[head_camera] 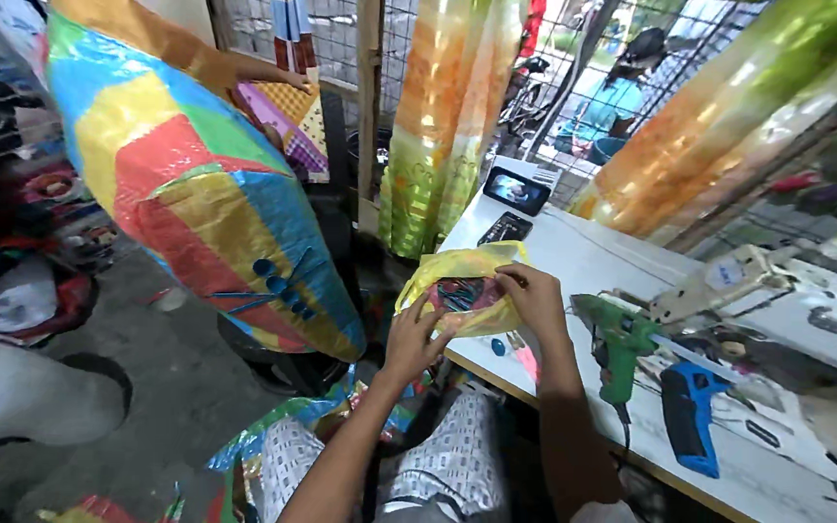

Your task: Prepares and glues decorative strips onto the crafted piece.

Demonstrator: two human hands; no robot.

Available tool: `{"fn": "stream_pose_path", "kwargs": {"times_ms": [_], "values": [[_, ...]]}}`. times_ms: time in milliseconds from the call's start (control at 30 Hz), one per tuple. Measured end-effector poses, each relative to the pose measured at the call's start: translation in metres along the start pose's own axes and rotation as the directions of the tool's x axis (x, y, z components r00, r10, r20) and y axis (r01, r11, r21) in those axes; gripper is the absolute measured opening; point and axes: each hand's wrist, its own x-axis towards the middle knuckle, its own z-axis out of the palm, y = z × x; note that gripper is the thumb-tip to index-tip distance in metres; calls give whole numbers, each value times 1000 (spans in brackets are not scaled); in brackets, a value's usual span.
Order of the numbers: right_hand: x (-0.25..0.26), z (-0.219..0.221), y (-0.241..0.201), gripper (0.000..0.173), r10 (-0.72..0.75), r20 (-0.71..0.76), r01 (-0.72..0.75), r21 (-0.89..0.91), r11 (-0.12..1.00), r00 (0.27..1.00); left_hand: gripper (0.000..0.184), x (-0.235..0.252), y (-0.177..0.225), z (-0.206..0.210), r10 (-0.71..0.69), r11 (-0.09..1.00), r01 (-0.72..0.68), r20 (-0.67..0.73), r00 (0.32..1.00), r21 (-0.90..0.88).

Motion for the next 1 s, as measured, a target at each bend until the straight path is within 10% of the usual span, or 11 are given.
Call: {"fn": "stream_pose_path", "kwargs": {"times_ms": [300, 733, 900, 1000], "values": [[8, 31, -14, 15, 8, 494, 90, -175, 980, 869, 51, 1, 0, -6, -13, 1000, 14, 42, 999, -15], [4, 33, -16, 38, 142, 523, 17, -288, 958, 840, 58, 0, 5, -16, -9, 998, 6, 38, 999, 63], [21, 19, -23, 20, 30, 294, 49, -259, 965, 955, 38, 37, 17, -33, 39, 996, -27, -147, 988, 85], [42, 28, -18, 44, -15, 288, 115, -331, 936, 957, 46, 75, 27, -44, -94, 995, 96, -51, 994, 41]]}}
